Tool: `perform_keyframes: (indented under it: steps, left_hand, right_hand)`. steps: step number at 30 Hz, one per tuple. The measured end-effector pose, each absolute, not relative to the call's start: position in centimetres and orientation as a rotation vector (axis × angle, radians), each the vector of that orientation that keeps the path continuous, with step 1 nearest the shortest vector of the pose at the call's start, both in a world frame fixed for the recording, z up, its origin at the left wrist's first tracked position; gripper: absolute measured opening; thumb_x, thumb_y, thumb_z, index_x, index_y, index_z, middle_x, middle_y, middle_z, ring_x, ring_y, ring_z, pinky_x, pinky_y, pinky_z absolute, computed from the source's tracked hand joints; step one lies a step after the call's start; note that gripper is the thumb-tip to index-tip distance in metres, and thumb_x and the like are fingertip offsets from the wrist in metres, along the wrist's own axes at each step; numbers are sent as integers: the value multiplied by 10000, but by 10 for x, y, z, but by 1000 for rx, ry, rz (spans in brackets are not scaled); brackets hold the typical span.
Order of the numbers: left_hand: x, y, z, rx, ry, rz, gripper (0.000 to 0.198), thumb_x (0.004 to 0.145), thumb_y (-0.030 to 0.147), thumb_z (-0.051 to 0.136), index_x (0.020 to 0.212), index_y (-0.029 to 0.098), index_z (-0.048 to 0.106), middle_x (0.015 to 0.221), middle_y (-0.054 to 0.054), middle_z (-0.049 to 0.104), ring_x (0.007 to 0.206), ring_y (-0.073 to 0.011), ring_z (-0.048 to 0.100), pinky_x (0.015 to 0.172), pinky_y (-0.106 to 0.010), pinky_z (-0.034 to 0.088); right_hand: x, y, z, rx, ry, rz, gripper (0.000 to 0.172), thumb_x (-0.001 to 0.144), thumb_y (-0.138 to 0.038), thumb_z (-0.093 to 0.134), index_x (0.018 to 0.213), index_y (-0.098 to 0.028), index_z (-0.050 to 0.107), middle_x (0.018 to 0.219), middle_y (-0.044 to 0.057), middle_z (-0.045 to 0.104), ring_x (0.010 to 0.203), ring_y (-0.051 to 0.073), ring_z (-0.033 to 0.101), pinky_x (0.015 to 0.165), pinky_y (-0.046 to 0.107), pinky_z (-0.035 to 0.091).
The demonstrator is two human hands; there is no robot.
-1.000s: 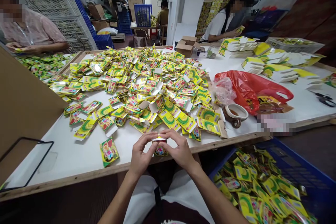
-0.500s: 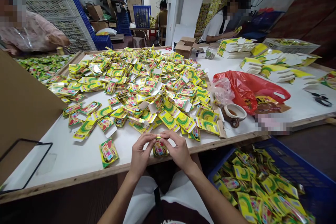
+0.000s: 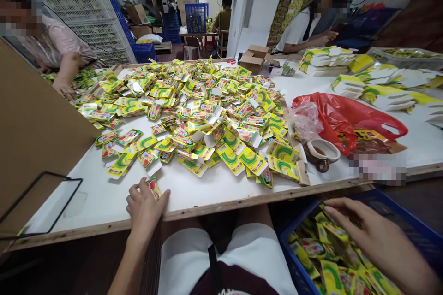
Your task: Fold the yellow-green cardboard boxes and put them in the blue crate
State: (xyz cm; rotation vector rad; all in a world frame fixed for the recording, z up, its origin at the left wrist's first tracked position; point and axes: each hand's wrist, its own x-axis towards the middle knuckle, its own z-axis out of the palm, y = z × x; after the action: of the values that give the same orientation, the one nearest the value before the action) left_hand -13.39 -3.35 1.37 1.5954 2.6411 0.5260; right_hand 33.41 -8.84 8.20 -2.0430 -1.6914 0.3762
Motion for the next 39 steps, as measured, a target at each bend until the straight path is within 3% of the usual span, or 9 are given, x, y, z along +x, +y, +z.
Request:
perform_keyframes:
  steps: [6, 10, 15, 21, 25, 30, 34, 36, 39]
  left_hand:
    - [-91, -41, 22, 1494, 2225, 1139, 618, 727, 344, 620, 1254, 187, 338, 1123, -104, 446, 995, -258, 514, 843, -438, 468]
    - [-23, -59, 22, 1623, 1779, 1346, 656, 754, 248, 630, 1310, 209, 284, 1237, -128, 409, 1083, -242, 489, 886, -397, 443]
    - [4, -60, 11, 1677, 1534, 1378, 623, 766, 215, 649, 1301, 228, 331, 1236, -120, 464, 1071, -228, 510, 858, -365, 444]
    - [-20, -43, 15, 1665, 1213, 1268, 301, 850, 205, 555, 1148, 224, 517, 1119, -76, 577, 967, -177, 583, 814, -305, 483]
    - [-24, -38, 23, 1685, 1170, 1237, 144, 840, 207, 574, 977, 188, 614, 993, -74, 634, 958, -192, 595, 811, -306, 487]
    - [-19, -35, 25, 1602, 1214, 1295, 119, 833, 218, 587, 932, 204, 653, 973, -60, 660, 1008, -196, 591, 904, -337, 464]
    - [-16, -32, 23, 1459, 1190, 1362, 295, 839, 214, 583, 1133, 231, 554, 1029, -56, 654, 938, -166, 623, 840, -312, 507]
    - [-16, -31, 23, 1536, 1156, 1326, 227, 856, 208, 555, 1079, 221, 598, 1051, -69, 657, 993, -183, 612, 880, -333, 494]
    - [-17, -29, 26, 1638, 1104, 1305, 151, 857, 204, 542, 956, 203, 657, 1053, -84, 661, 1040, -213, 600, 916, -365, 476]
  right_hand:
    - [199, -68, 63, -1504, -1622, 912, 192, 854, -372, 522, 901, -214, 621, 888, 54, 688, 840, 213, 658, 760, 308, 525]
    - [129, -50, 46, -1180, -1400, 1104, 272, 826, -283, 590, 1076, -232, 495, 1057, 62, 622, 896, 180, 644, 768, 287, 535]
    - [125, -39, 26, -1152, -1346, 996, 214, 843, -223, 555, 1043, -231, 478, 939, 36, 614, 850, 162, 632, 782, 290, 520]
    - [140, -34, 26, -1114, -1437, 925, 240, 838, -181, 552, 1056, -240, 470, 921, 24, 601, 868, 160, 620, 792, 285, 504]
    - [143, -29, 33, -1092, -1596, 901, 118, 861, -180, 517, 959, -210, 575, 907, 41, 636, 861, 172, 618, 786, 293, 496]
    - [145, -26, 36, -1059, -1626, 825, 107, 859, -188, 542, 831, -206, 643, 865, 49, 660, 905, 202, 615, 833, 341, 486]
    - [142, -26, 31, -1093, -1494, 793, 220, 839, -173, 568, 1050, -229, 593, 977, 54, 655, 890, 184, 627, 808, 327, 513]
    - [142, -26, 30, -1092, -1511, 799, 241, 849, -166, 545, 1075, -235, 595, 995, 56, 662, 902, 184, 630, 808, 327, 517]
    - [145, -25, 33, -1037, -1601, 782, 175, 867, -164, 522, 946, -233, 663, 965, 55, 681, 949, 198, 627, 856, 357, 501]
